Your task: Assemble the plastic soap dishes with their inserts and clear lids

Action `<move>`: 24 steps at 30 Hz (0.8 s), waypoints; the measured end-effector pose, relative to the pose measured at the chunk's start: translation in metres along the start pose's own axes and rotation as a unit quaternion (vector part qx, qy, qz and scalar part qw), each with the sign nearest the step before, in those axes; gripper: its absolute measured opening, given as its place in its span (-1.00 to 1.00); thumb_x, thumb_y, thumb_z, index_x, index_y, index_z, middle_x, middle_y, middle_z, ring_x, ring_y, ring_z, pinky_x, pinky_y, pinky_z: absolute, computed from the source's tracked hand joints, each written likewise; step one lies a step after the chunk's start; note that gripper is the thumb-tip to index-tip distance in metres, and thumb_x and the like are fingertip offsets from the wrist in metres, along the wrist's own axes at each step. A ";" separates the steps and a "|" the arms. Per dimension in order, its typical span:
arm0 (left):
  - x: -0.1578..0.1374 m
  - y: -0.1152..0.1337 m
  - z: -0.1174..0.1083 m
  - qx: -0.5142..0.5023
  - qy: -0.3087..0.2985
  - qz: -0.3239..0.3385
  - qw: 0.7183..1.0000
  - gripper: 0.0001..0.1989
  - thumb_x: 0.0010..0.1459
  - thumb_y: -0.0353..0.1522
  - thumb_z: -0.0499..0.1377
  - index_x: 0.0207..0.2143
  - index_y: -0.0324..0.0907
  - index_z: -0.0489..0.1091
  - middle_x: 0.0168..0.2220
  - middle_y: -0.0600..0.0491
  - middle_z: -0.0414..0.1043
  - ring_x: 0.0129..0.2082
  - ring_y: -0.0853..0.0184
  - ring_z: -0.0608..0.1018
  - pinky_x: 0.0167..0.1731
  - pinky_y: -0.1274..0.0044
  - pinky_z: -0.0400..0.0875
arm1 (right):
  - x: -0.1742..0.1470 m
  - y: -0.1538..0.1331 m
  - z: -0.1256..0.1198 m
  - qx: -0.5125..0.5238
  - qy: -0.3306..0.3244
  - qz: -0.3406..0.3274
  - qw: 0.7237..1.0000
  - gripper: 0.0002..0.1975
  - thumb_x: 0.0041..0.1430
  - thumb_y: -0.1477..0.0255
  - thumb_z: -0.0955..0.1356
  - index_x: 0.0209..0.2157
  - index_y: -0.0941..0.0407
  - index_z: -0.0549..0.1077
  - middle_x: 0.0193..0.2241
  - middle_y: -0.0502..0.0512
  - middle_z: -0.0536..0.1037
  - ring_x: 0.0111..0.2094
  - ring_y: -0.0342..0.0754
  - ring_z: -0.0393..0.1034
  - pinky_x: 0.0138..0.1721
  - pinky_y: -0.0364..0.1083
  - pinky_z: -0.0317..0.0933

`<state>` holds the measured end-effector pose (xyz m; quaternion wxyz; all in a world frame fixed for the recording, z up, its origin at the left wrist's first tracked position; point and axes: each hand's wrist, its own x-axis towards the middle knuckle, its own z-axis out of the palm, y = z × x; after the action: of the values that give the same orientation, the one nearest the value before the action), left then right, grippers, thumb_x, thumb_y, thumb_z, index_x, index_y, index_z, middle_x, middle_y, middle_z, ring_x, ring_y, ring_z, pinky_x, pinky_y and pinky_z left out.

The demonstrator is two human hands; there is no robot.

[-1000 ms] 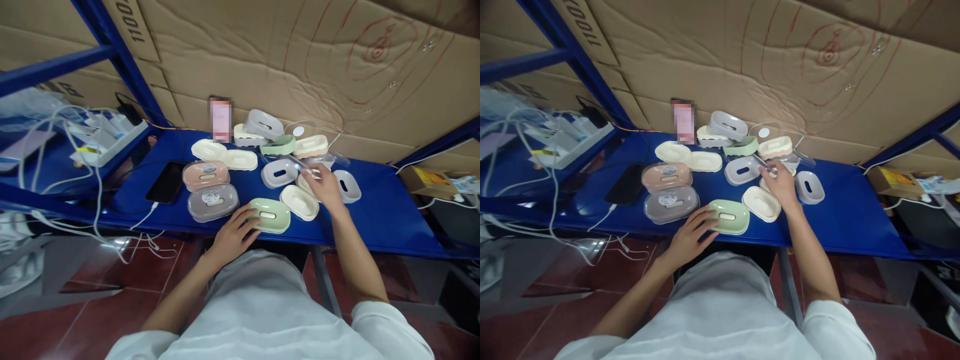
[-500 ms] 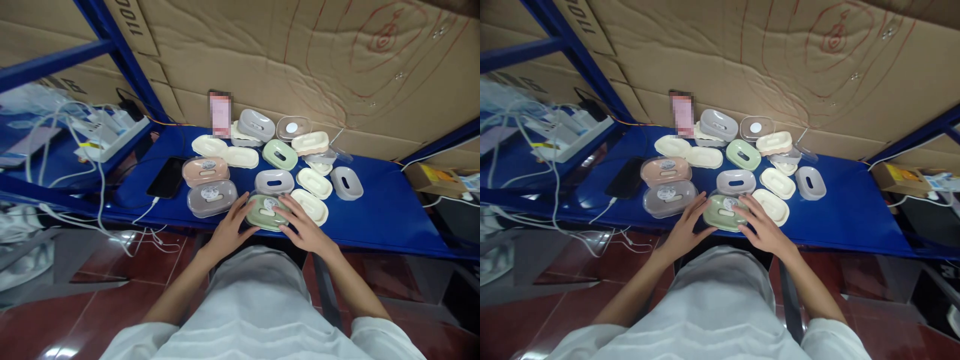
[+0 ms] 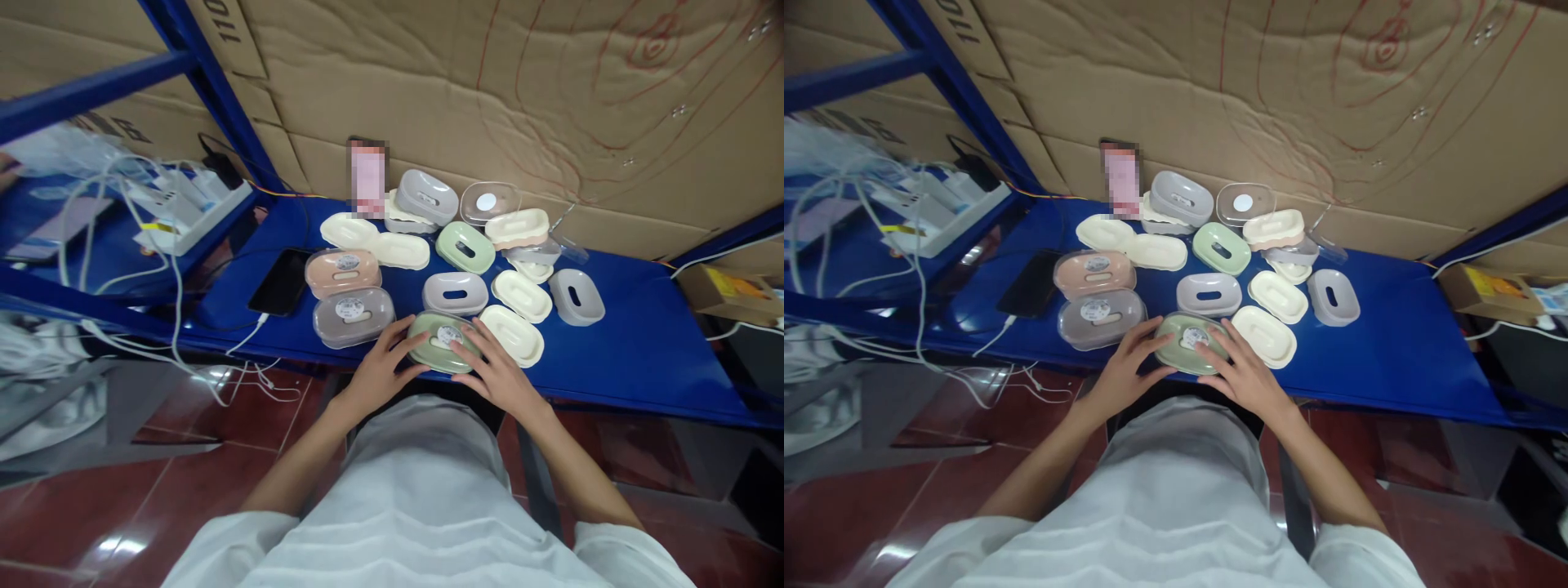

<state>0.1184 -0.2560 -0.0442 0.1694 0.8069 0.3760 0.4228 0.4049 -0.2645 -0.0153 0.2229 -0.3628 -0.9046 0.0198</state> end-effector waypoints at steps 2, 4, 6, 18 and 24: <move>-0.001 -0.001 0.002 -0.004 0.007 0.003 1.000 -0.40 0.32 -0.31 0.35 0.36 0.06 0.31 0.36 -0.17 0.28 0.33 0.06 0.49 0.29 0.13 0.51 | -0.002 -0.002 0.001 -0.013 -0.006 -0.001 1.000 -0.23 0.42 0.28 0.42 0.53 -0.04 0.09 0.46 0.26 0.25 0.56 0.31 -0.11 0.44 0.36 0.19; -0.002 -0.002 0.003 -0.010 0.019 0.007 1.000 -0.43 0.32 -0.32 0.35 0.33 0.07 0.34 0.34 -0.16 0.29 0.32 0.08 0.51 0.28 0.15 0.53 | -0.003 -0.002 0.002 -0.017 -0.012 -0.002 1.000 -0.20 0.42 0.30 0.42 0.54 -0.05 0.04 0.48 0.25 0.22 0.56 0.31 -0.14 0.44 0.36 0.18; -0.002 -0.002 0.002 -0.015 0.029 0.008 0.999 -0.46 0.32 -0.33 0.35 0.30 0.07 0.37 0.33 -0.15 0.30 0.32 0.09 0.51 0.27 0.17 0.54 | -0.004 -0.002 0.002 -0.010 -0.013 0.000 1.000 -0.19 0.42 0.32 0.41 0.55 -0.08 0.01 0.50 0.23 0.18 0.56 0.30 -0.16 0.44 0.36 0.18; 0.005 0.011 -0.005 0.063 -0.056 -0.022 0.996 -0.33 0.30 -0.26 0.37 0.40 0.11 0.28 0.46 -0.14 0.18 0.43 0.00 0.35 0.36 0.10 0.38 | -0.004 -0.001 -0.004 0.066 0.049 -0.002 0.997 -0.13 0.43 0.31 0.42 0.56 -0.13 -0.09 0.53 0.22 0.08 0.56 0.24 -0.11 0.45 0.33 0.18; 0.010 -0.014 -0.070 0.162 0.064 -0.085 0.981 -0.26 0.18 -0.17 0.47 0.36 0.09 0.32 0.44 -0.11 0.22 0.42 -0.07 0.37 0.37 0.07 0.35 | -0.010 0.007 0.003 0.079 0.086 0.067 0.991 -0.11 0.45 0.22 0.38 0.58 -0.07 -0.18 0.58 0.24 -0.09 0.57 0.25 -0.13 0.46 0.35 0.13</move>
<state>0.0594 -0.2423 -0.0055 0.0472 0.7605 0.5165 0.3907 0.4144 -0.2656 -0.0230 0.3257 -0.4043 -0.8514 0.0752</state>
